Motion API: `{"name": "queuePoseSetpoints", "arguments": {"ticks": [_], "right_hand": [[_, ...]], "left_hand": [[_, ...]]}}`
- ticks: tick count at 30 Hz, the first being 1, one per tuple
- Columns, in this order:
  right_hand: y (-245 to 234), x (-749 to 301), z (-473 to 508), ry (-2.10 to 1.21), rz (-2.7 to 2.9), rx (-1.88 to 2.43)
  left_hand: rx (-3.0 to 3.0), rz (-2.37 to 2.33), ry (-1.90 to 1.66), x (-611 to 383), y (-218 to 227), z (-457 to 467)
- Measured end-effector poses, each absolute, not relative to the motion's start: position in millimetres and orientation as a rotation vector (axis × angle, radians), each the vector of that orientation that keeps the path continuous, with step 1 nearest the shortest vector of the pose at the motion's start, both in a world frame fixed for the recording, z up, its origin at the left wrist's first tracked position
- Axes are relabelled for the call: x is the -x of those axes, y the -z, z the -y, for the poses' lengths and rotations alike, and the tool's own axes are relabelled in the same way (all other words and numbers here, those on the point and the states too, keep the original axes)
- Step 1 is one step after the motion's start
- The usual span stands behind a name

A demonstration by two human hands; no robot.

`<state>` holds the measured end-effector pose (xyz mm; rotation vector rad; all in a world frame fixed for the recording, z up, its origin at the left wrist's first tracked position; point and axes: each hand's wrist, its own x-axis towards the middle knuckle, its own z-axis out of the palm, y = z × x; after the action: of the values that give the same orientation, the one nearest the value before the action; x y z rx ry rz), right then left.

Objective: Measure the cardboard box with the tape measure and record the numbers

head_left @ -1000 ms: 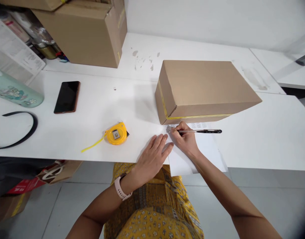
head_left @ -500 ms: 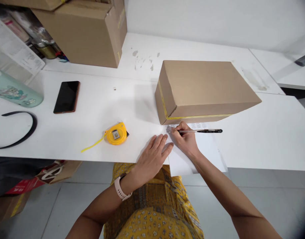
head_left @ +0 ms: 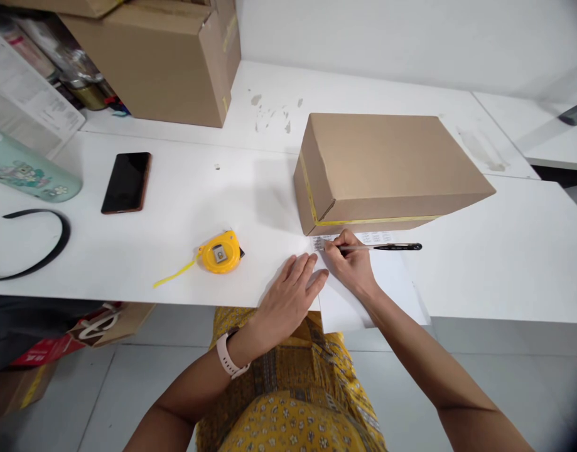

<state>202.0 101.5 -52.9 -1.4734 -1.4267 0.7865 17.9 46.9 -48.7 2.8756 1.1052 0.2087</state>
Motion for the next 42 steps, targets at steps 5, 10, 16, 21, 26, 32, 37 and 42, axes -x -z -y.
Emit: {"name": "queuePoseSetpoints", "arguments": {"ticks": [5, 10, 16, 21, 26, 32, 37, 42], "right_hand": [[52.7, -201.2, -101.6, -0.764, 1.459, 1.478], [51.4, -200.8, -101.7, -0.752, 1.458, 1.478], [52.2, -200.3, -102.4, -0.792, 1.427, 1.475], [51.7, -200.7, -102.2, -0.795, 1.416, 1.485], [52.0, -201.9, -102.2, -0.775, 1.403, 1.515], [52.2, -201.5, -101.9, -0.778, 1.418, 1.490], [50.6, -200.8, -101.9, -0.776, 1.401, 1.501], [51.1, -201.2, -102.3, -0.771, 1.397, 1.499]], "left_hand": [[-2.872, -1.109, -0.223, -18.0, 49.3, -46.5], [-2.872, -1.102, -0.216, -17.6, 48.9, -47.2], [-2.874, -1.104, -0.223, -17.3, 48.3, -46.8], [-2.864, -1.101, -0.230, -17.6, 48.7, -46.6], [-2.857, -1.106, -0.207, -18.1, 48.4, -46.9], [-2.855, -1.107, -0.222, -18.0, 49.2, -46.6], [-2.858, -1.104, -0.234, -17.5, 50.3, -46.4], [-2.856, -1.105, -0.219, -17.3, 50.9, -46.3]]}}
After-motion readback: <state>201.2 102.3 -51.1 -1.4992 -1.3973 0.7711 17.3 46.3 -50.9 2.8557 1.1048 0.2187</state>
